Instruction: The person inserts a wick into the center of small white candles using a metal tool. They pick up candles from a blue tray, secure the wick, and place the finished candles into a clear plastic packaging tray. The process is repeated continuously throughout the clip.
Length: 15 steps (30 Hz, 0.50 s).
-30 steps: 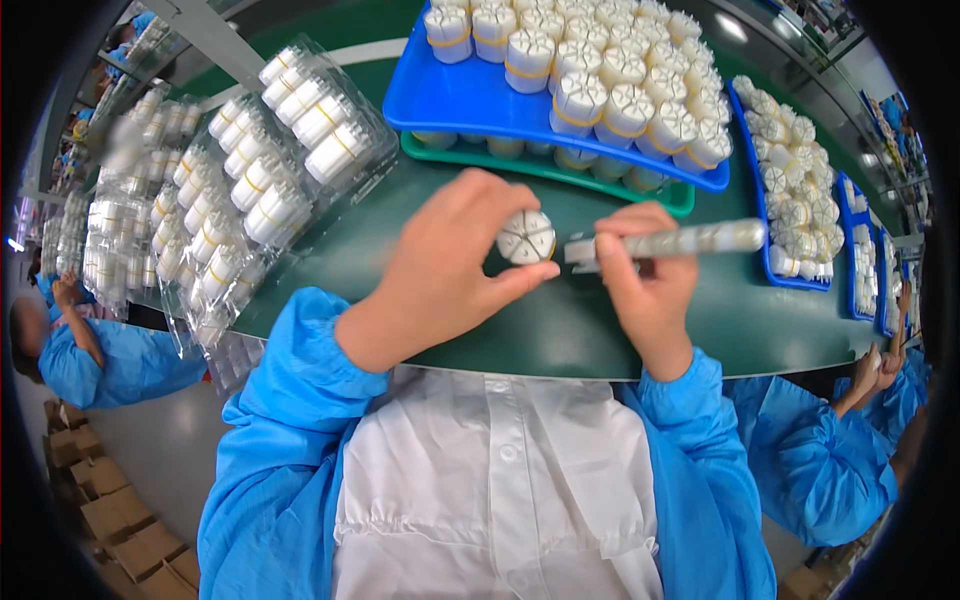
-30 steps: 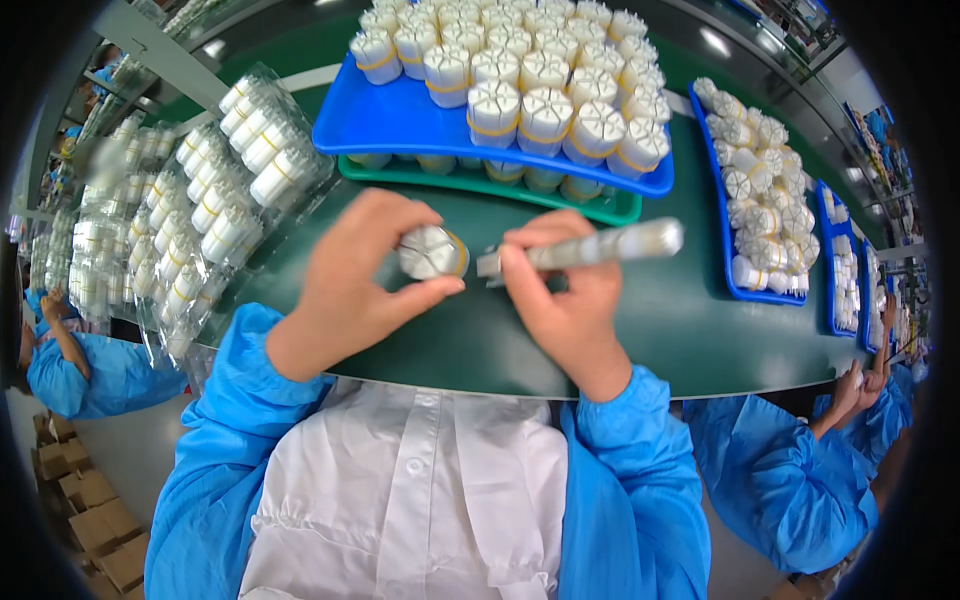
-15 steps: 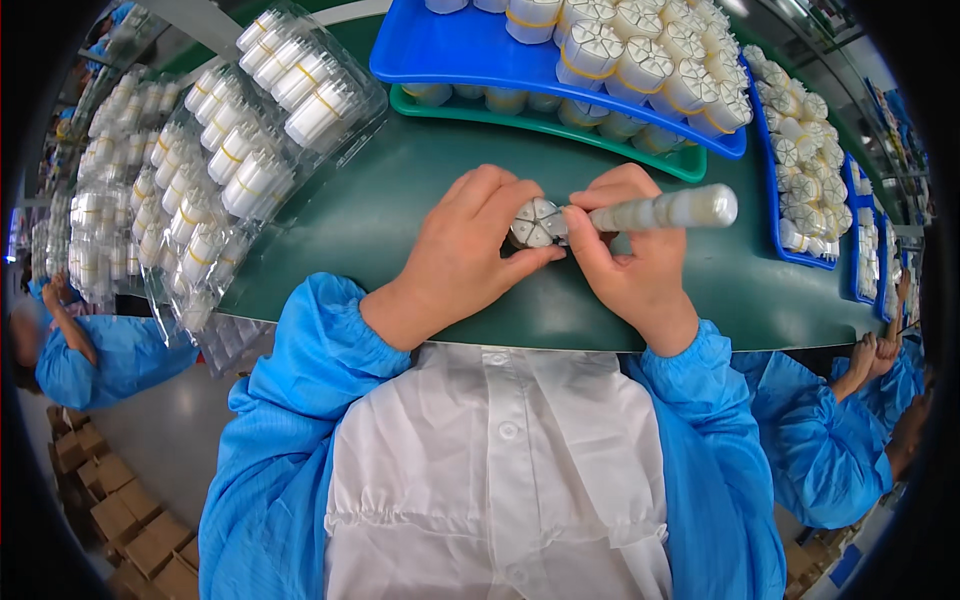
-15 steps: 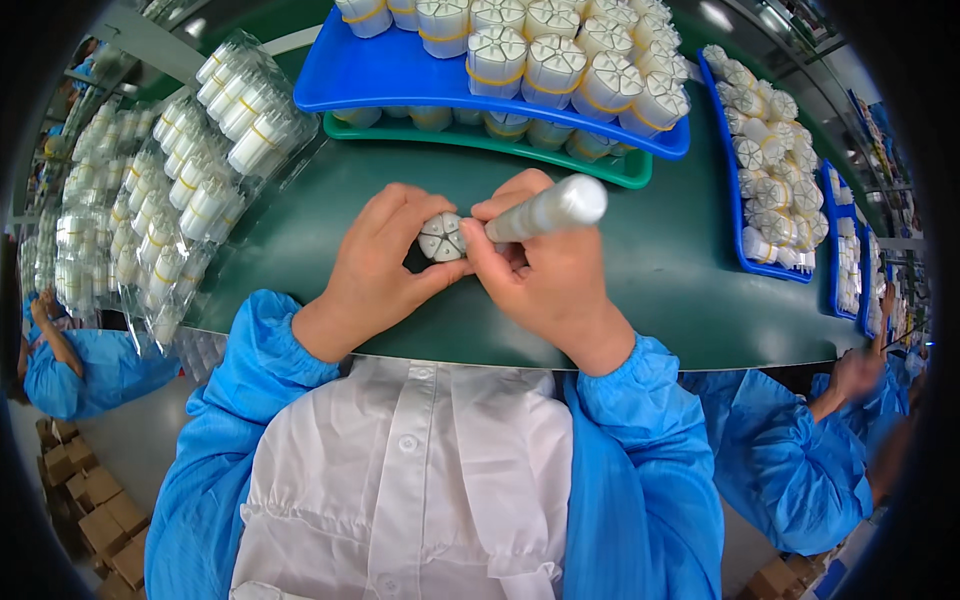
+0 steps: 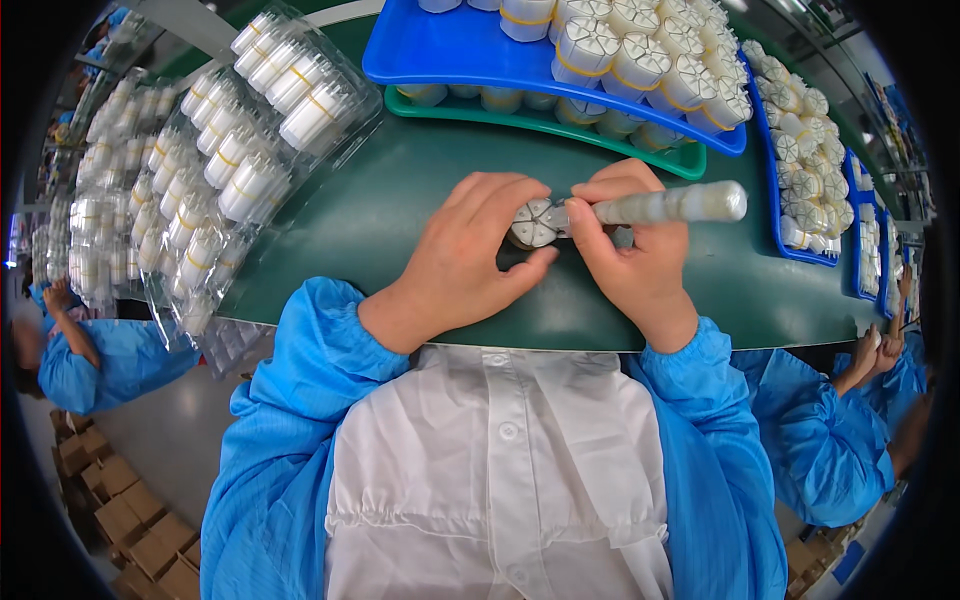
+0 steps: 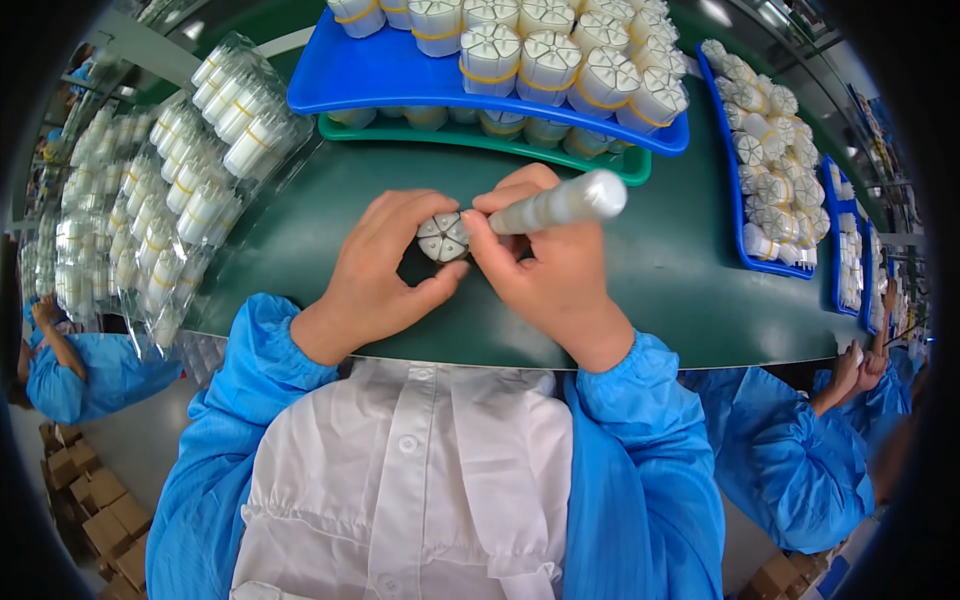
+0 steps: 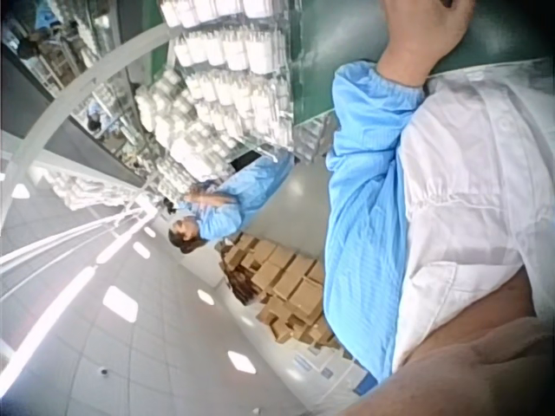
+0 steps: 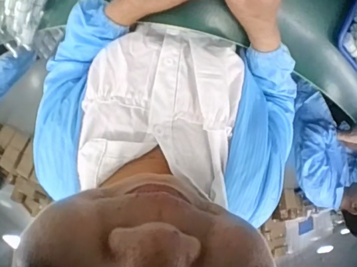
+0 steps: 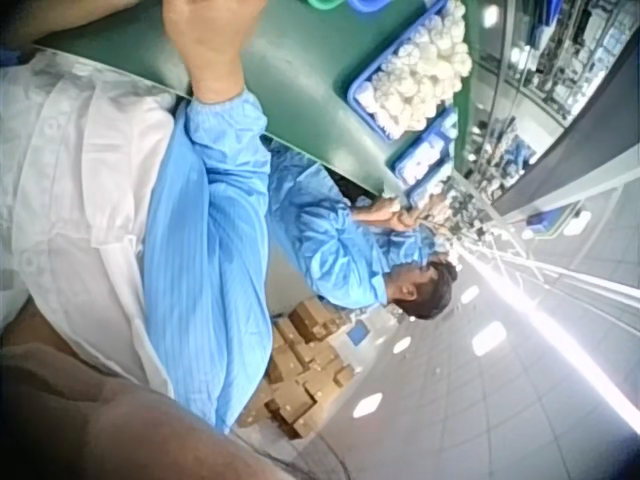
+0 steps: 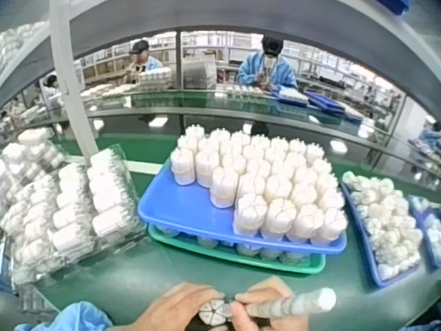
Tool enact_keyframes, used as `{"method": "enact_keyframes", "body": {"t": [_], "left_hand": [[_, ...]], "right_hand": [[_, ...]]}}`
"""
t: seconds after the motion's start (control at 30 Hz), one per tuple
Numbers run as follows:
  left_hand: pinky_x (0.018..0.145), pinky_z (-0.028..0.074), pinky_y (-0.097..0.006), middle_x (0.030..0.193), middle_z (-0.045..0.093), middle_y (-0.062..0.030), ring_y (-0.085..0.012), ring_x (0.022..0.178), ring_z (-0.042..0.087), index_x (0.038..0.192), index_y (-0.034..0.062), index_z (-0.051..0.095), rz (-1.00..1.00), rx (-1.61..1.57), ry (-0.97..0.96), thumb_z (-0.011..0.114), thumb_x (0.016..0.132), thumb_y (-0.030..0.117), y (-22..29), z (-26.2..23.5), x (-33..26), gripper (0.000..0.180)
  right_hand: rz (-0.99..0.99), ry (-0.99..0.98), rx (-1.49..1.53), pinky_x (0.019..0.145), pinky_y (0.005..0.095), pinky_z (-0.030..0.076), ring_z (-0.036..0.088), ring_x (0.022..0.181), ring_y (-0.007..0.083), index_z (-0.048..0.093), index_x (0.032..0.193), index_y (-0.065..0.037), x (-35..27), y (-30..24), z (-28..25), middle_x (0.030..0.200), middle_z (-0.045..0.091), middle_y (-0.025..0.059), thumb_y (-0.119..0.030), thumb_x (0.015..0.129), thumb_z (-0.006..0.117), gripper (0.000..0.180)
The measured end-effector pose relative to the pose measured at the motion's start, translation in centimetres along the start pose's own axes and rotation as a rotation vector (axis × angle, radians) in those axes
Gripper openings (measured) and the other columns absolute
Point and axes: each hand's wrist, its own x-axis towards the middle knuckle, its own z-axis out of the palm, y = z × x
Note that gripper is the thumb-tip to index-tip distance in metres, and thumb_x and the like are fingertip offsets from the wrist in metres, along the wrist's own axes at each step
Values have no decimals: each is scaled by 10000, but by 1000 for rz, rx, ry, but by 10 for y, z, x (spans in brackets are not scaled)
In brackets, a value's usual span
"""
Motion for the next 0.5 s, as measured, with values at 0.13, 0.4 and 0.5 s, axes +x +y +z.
{"method": "enact_keyframes", "body": {"t": [0.13, 0.4, 0.5], "left_hand": [[823, 518, -400, 1092, 621, -119, -326, 987, 619, 1182, 52, 626, -122, 36, -57, 874, 691, 82, 1, 1, -3, 551], [849, 535, -379, 1153, 644, -120, -291, 1017, 630, 1247, 47, 585, -92, -94, -19, 842, 720, 51, 3, 1, -3, 586], [856, 533, -387, 1153, 647, -124, -300, 1024, 631, 1242, 47, 583, -109, -115, -12, 839, 722, 57, 4, 1, -3, 580]], "right_hand": [[15, -20, 12, 522, 239, 457, 601, 648, 92, 692, 949, -7, 1, 0, -2, 900, 634, 69, 11, 856, 763, 118], [64, 27, 51, 535, 238, 467, 603, 657, 99, 695, 947, -14, 1, 0, -6, 901, 641, 70, 9, 854, 764, 118], [66, 2, 41, 533, 238, 464, 600, 657, 98, 698, 957, -15, 1, 0, -3, 902, 636, 70, 5, 853, 769, 127]]}}
